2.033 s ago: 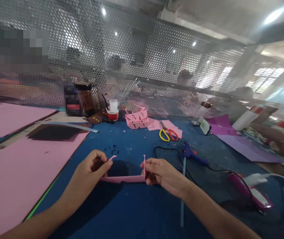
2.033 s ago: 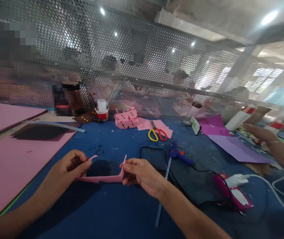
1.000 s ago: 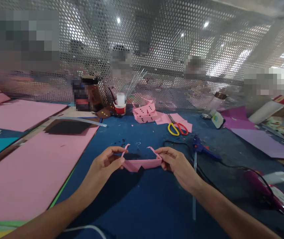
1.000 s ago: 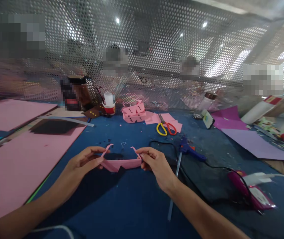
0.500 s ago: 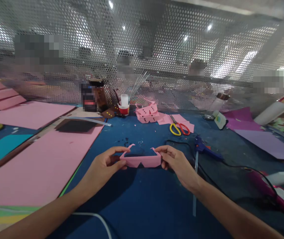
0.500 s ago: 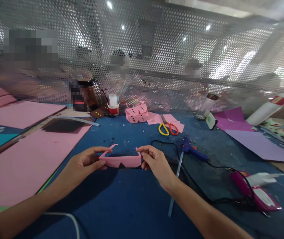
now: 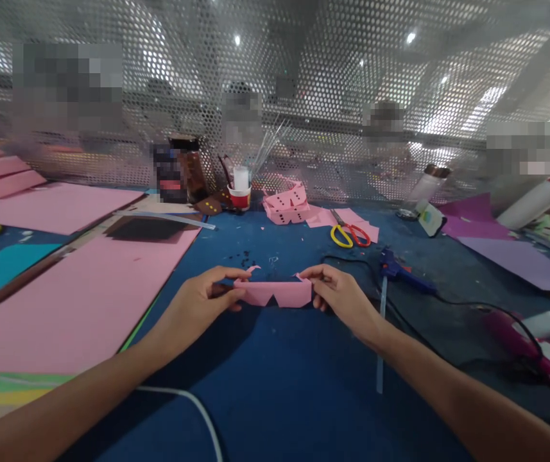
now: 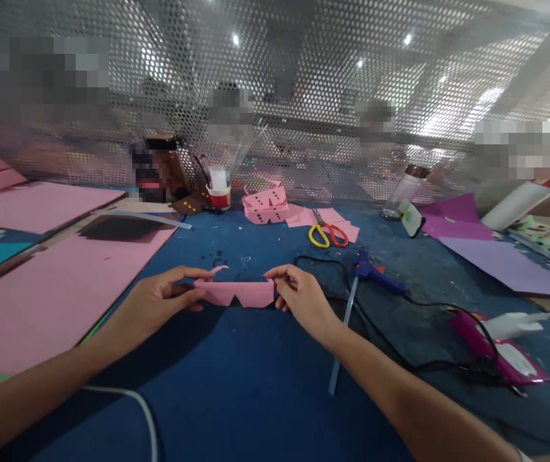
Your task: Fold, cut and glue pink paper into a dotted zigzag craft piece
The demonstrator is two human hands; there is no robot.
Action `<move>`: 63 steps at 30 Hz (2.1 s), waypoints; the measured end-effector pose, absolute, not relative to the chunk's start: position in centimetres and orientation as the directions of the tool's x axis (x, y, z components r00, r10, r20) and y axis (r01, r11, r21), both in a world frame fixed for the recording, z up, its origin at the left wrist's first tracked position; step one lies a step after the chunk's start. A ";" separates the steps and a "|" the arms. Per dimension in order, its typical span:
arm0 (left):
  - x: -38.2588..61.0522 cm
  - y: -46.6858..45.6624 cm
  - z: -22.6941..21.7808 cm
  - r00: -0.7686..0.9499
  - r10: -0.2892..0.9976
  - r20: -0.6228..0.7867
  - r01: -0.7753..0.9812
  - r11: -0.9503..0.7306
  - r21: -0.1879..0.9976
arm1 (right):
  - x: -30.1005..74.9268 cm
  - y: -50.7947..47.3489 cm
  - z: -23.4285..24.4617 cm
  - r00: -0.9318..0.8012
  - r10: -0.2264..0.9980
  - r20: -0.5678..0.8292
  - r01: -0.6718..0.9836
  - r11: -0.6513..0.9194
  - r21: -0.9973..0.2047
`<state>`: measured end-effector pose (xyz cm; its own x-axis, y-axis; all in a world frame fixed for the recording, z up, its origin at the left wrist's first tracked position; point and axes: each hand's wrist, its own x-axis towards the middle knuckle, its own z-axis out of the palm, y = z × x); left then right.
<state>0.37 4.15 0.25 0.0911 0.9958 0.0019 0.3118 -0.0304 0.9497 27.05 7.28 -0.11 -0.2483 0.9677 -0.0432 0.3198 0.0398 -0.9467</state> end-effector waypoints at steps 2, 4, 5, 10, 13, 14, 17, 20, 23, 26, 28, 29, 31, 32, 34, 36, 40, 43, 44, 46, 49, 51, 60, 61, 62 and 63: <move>0.1 4.3 0.0 0.120 0.992 0.029 0.332 -0.068 0.941 | 27.1 7.2 -0.1 -0.255 0.966 -0.032 0.325 0.055 -0.944; -0.2 4.5 -0.1 0.142 0.989 0.032 0.354 -0.081 0.932 | 27.0 7.2 -0.1 -0.259 0.965 -0.028 0.332 0.062 -0.941; -0.2 4.5 -0.1 0.147 0.989 0.030 0.366 -0.082 0.927 | 27.0 7.2 -0.1 -0.257 0.966 -0.030 0.337 0.061 -0.940; -0.2 4.4 0.4 0.139 0.989 0.059 0.487 -0.120 0.865 | 27.1 7.2 -0.1 -0.251 0.967 -0.028 0.342 0.061 -0.938; -0.2 4.3 0.5 0.145 0.986 0.079 0.553 -0.147 0.820 | 27.2 7.2 -0.1 -0.259 0.966 -0.025 0.339 0.067 -0.938; -0.2 4.3 0.6 0.148 0.986 0.078 0.558 -0.149 0.817 | 27.2 7.2 -0.1 -0.260 0.965 -0.026 0.340 0.066 -0.938; -0.1 4.3 0.9 0.138 0.988 0.070 0.549 -0.135 0.825 | 27.2 7.1 -0.1 -0.259 0.965 -0.032 0.344 0.061 -0.937; 0.1 4.2 1.2 0.140 0.988 0.071 0.532 -0.136 0.836 | 27.1 7.0 0.0 -0.258 0.966 -0.032 0.352 0.063 -0.934; 0.1 4.2 1.2 0.152 0.986 0.069 0.522 -0.140 0.841 | 27.1 7.1 0.0 -0.258 0.966 -0.028 0.355 0.067 -0.932; -0.1 4.4 0.9 0.143 0.987 0.071 0.538 -0.138 0.831 | 27.1 7.2 0.0 -0.257 0.966 -0.029 0.352 0.066 -0.934; -0.4 4.6 0.7 0.146 0.987 0.072 0.562 -0.143 0.815 | 27.1 7.2 -0.1 -0.258 0.965 -0.037 0.351 0.058 -0.935; -0.5 4.6 0.6 0.152 0.986 0.072 0.574 -0.147 0.805 | 27.1 7.3 -0.2 -0.259 0.965 -0.042 0.350 0.053 -0.935; -0.6 4.7 0.6 0.159 0.985 0.068 0.601 -0.151 0.785 | 27.2 7.3 -0.4 -0.261 0.964 -0.046 0.347 0.049 -0.937; -0.7 4.7 0.6 0.158 0.985 0.066 0.618 -0.151 0.772 | 27.2 7.4 -0.4 -0.262 0.964 -0.045 0.346 0.050 -0.937; -0.7 4.7 0.6 0.152 0.986 0.065 0.652 -0.149 0.743 | 27.2 7.4 -0.6 -0.264 0.964 -0.039 0.345 0.056 -0.937; -0.6 4.6 0.8 0.146 0.987 0.065 0.673 -0.148 0.725 | 27.2 7.4 -0.6 -0.263 0.964 -0.037 0.349 0.059 -0.935; -0.4 4.4 1.1 0.147 0.987 0.068 0.681 -0.151 0.717 | 27.2 7.4 -0.6 -0.258 0.965 -0.044 0.357 0.053 -0.933; -0.3 4.3 1.3 0.144 0.986 0.079 0.698 -0.158 0.699 | 27.2 7.3 -0.7 -0.263 0.964 -0.048 0.367 0.054 -0.929; -0.2 4.3 1.3 0.145 0.986 0.082 0.703 -0.161 0.693 | 27.2 7.3 -0.7 -0.265 0.963 -0.047 0.368 0.056 -0.928; -0.2 4.3 1.4 0.151 0.985 0.085 0.710 -0.167 0.684 | 27.2 7.3 -0.8 -0.269 0.962 -0.045 0.362 0.058 -0.930; -0.2 4.4 1.3 0.155 0.984 0.090 0.717 -0.175 0.675 | 27.2 7.3 -0.9 -0.277 0.960 -0.037 0.348 0.064 -0.935; -0.3 4.5 1.1 0.160 0.982 0.099 0.716 -0.185 0.673 | 27.2 7.3 -0.9 -0.279 0.960 -0.029 0.342 0.071 -0.937; -0.7 4.8 0.6 0.172 0.979 0.113 0.714 -0.203 0.670 | 27.2 7.4 -1.1 -0.291 0.957 -0.001 0.324 0.098 -0.941; -0.6 4.8 0.6 0.168 0.979 0.113 0.718 -0.200 0.667 | 27.2 7.4 -1.2 -0.289 0.957 0.007 0.317 0.103 -0.943; -0.7 4.8 0.6 0.166 0.979 0.115 0.718 -0.200 0.666 | 27.2 7.4 -1.2 -0.287 0.958 0.013 0.310 0.106 -0.945; -0.7 4.8 0.6 0.167 0.979 0.119 0.715 -0.203 0.669 | 27.1 7.4 -1.2 -0.285 0.958 0.014 0.301 0.104 -0.948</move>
<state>-0.69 4.83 0.57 0.1668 0.9788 0.1193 0.7150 -0.2033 0.6689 27.13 7.45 -1.23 -0.2851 0.9584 0.0145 0.3008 0.1038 -0.9480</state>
